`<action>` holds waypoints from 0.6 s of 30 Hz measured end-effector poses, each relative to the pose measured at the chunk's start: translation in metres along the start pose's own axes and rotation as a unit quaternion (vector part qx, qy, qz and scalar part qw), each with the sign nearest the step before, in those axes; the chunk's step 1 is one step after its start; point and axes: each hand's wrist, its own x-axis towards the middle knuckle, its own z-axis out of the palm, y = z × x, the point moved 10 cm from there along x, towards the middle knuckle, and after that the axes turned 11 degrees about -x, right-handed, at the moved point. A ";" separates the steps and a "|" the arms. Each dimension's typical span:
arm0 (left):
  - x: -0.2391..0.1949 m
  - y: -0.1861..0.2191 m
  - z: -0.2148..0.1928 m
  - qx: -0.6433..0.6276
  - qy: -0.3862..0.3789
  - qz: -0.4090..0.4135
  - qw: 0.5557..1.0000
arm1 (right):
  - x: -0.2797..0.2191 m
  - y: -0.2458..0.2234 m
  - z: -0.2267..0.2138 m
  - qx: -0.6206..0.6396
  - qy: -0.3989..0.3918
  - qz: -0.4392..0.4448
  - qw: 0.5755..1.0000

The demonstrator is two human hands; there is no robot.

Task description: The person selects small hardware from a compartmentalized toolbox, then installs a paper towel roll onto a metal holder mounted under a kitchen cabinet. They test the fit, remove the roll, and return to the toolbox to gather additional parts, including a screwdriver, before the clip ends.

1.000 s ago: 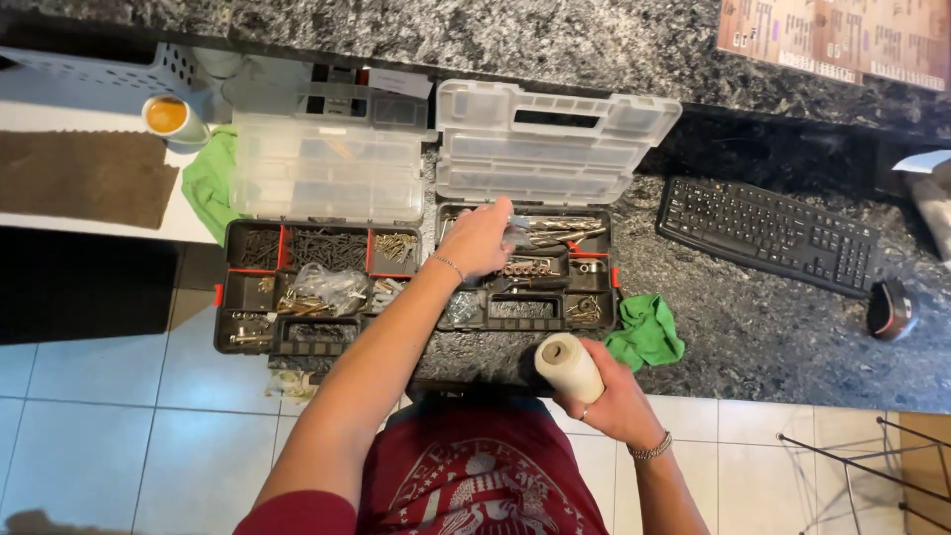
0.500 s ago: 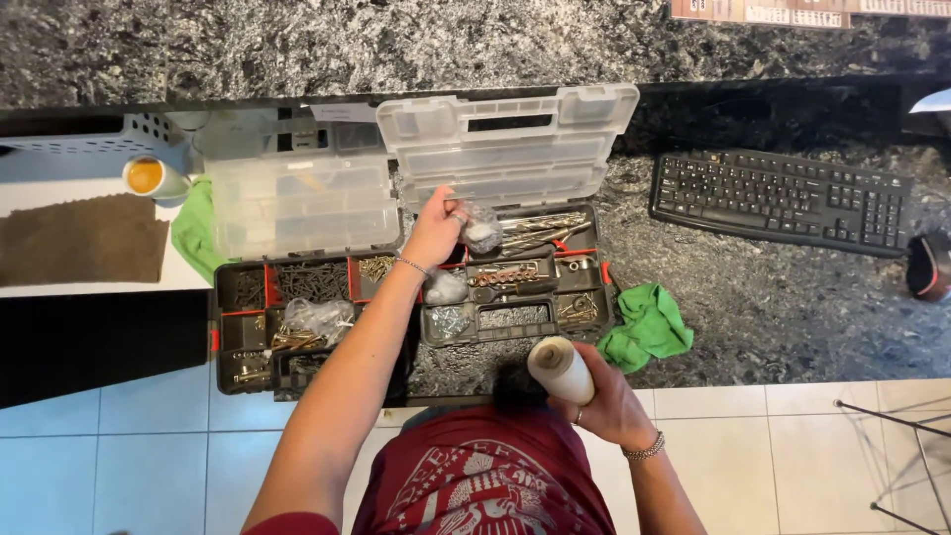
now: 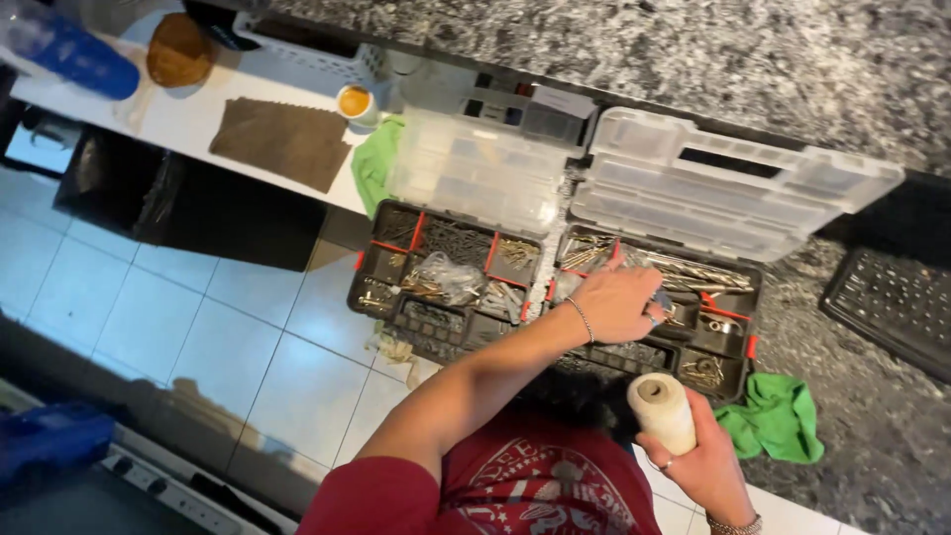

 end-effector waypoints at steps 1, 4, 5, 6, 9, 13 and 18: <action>-0.009 0.014 -0.013 -0.066 -0.007 0.015 0.998 | -0.001 -0.003 -0.003 -0.008 -0.008 0.018 1.000; -0.055 0.010 -0.038 -0.177 -0.020 -0.070 0.982 | 0.003 -0.004 0.002 -0.021 -0.008 0.019 1.000; -0.071 0.009 -0.042 -0.179 -0.017 -0.071 0.981 | 0.004 -0.012 0.002 -0.024 -0.010 0.018 0.999; -0.087 0.010 -0.048 -0.241 -0.003 -0.059 0.969 | 0.006 -0.022 0.002 -0.051 -0.007 0.005 0.999; -0.130 0.015 -0.051 -0.311 0.062 0.041 0.948 | 0.004 -0.061 0.000 -0.102 -0.030 -0.007 0.994; -0.167 0.009 -0.046 -0.239 0.094 0.062 0.965 | 0.006 -0.095 0.011 -0.107 -0.041 -0.099 0.989; -0.191 0.013 -0.068 -0.180 0.165 0.059 0.968 | -0.006 -0.116 0.020 -0.109 -0.043 -0.170 0.978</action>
